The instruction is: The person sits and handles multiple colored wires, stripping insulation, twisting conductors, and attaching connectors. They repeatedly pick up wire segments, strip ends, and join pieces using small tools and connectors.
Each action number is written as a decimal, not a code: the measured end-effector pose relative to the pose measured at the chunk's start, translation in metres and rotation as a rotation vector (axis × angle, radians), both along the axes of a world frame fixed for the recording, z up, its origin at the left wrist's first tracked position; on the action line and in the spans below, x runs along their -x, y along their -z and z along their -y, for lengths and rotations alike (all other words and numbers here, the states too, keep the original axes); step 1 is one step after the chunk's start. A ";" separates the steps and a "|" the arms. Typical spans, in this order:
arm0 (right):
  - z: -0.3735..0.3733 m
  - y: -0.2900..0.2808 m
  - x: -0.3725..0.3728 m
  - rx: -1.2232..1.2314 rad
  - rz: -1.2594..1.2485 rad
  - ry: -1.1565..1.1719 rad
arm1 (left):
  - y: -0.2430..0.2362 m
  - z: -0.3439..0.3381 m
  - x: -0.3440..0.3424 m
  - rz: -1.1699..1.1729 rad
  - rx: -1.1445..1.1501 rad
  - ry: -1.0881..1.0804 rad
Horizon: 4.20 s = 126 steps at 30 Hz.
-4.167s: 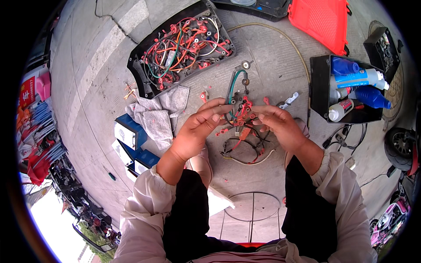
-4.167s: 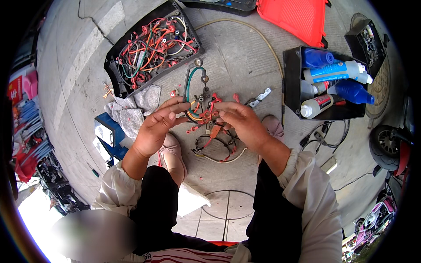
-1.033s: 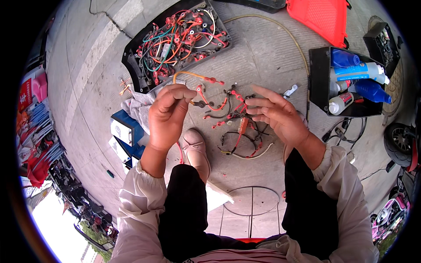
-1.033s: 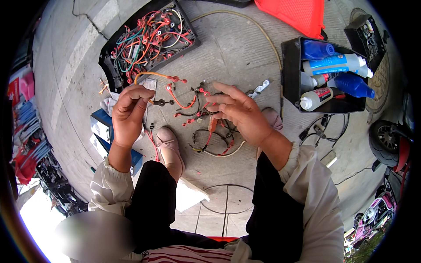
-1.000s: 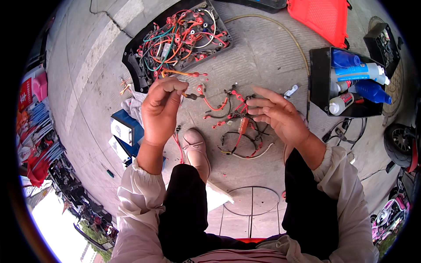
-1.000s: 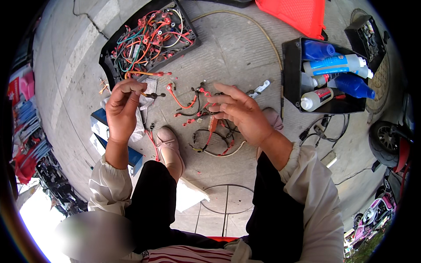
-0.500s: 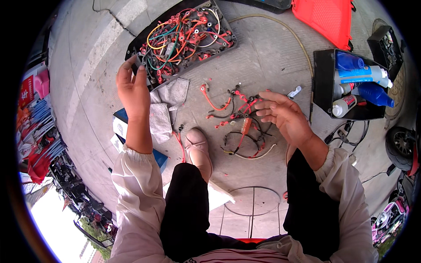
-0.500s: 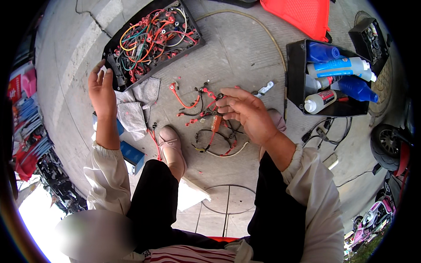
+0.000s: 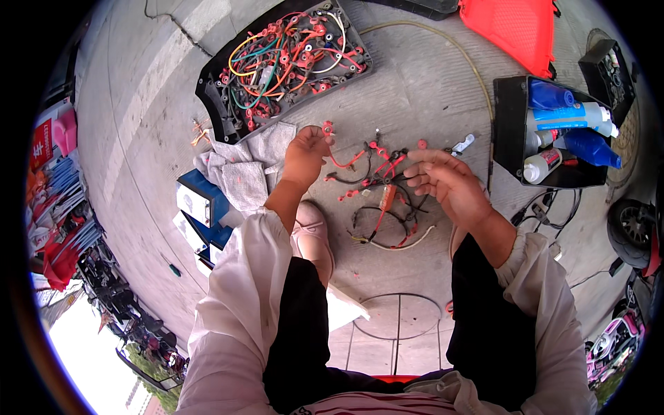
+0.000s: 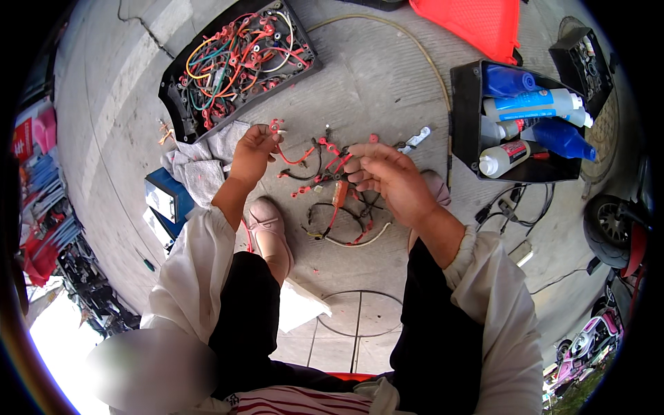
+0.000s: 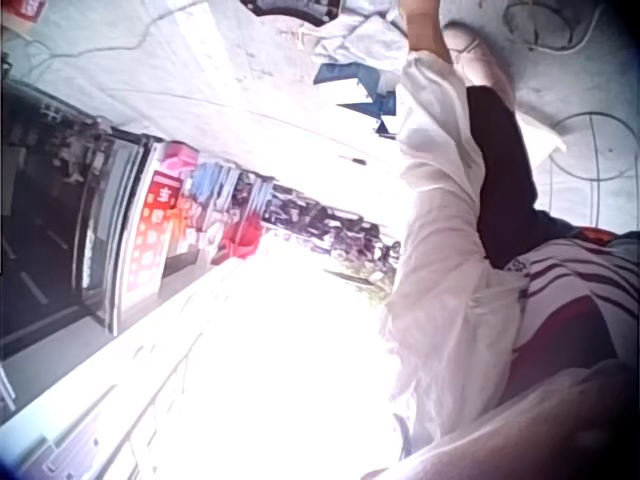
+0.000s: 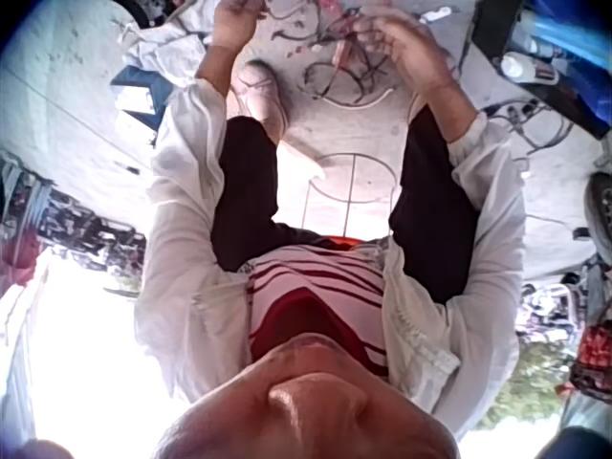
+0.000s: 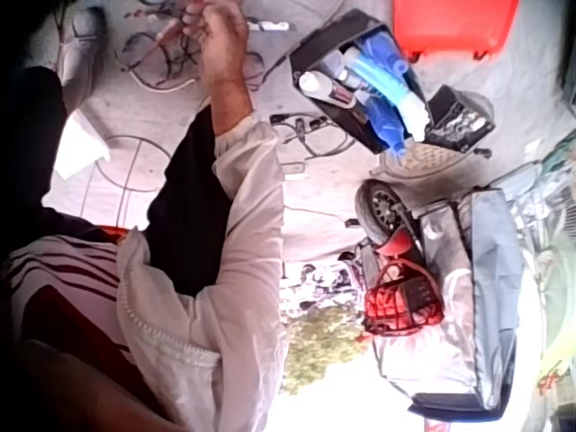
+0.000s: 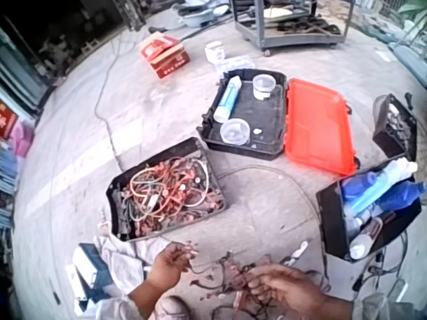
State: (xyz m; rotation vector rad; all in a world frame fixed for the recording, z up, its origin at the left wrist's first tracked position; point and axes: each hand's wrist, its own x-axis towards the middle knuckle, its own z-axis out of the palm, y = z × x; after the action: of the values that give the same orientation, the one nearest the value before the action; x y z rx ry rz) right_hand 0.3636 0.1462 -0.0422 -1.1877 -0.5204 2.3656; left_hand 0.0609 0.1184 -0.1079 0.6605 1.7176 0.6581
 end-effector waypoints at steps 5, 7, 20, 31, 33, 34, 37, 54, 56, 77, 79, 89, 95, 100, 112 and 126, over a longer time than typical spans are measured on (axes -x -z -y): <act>0.001 0.000 0.000 0.013 0.015 -0.027 | -0.074 0.000 -0.008 -0.002 -0.452 0.157; 0.001 0.000 -0.002 0.019 -0.004 -0.041 | -0.099 0.005 -0.019 -0.141 -0.597 0.261; -0.005 -0.021 0.009 -0.076 -0.317 -0.043 | -0.123 0.046 -0.035 -0.379 -0.791 0.867; -0.006 -0.016 0.010 -0.082 -0.190 -0.040 | -0.124 0.029 -0.019 -0.552 -0.827 0.817; -0.005 -0.011 0.006 -0.066 -0.148 -0.008 | -0.128 0.013 -0.003 -0.661 -0.839 0.686; -0.005 -0.009 0.003 -0.060 -0.126 0.008 | -0.130 0.003 0.007 -0.715 -0.825 0.611; -0.005 -0.003 -0.004 -0.055 -0.105 0.062 | -0.124 -0.031 0.043 -0.852 -0.874 0.367; -0.004 0.004 -0.009 0.019 0.014 0.064 | 0.005 -0.001 -0.064 -0.583 -0.232 0.753; -0.004 0.004 -0.012 0.002 0.030 0.027 | -0.009 -0.012 -0.049 -0.573 -0.332 0.783; -0.010 -0.030 0.014 0.057 0.143 -0.323 | -0.100 -0.024 -0.024 0.331 0.222 0.173; -0.012 -0.032 0.013 0.076 0.096 -0.328 | -0.100 -0.023 -0.024 0.379 0.239 0.150; -0.010 -0.027 0.009 0.204 -0.161 -0.229 | -0.099 -0.019 -0.021 0.372 0.228 0.069; -0.013 -0.029 0.006 0.230 -0.202 -0.210 | -0.098 -0.018 -0.021 0.515 0.278 -0.043; -0.007 -0.020 0.003 0.042 -0.036 -0.276 | -0.103 -0.015 -0.020 0.776 0.298 -0.067; -0.005 -0.005 -0.001 -0.143 0.190 -0.300 | -0.108 0.046 0.024 0.567 0.300 -0.115; 0.026 0.052 0.000 -0.792 0.358 -0.982 | -0.052 0.306 0.121 -0.448 0.571 0.025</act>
State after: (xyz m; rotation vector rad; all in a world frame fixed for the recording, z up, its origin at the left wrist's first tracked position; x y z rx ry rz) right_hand 0.3637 0.1205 -0.0937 -1.0532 -2.3230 2.1258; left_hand -0.0603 -0.1880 -0.0559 0.4359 2.1762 -0.0268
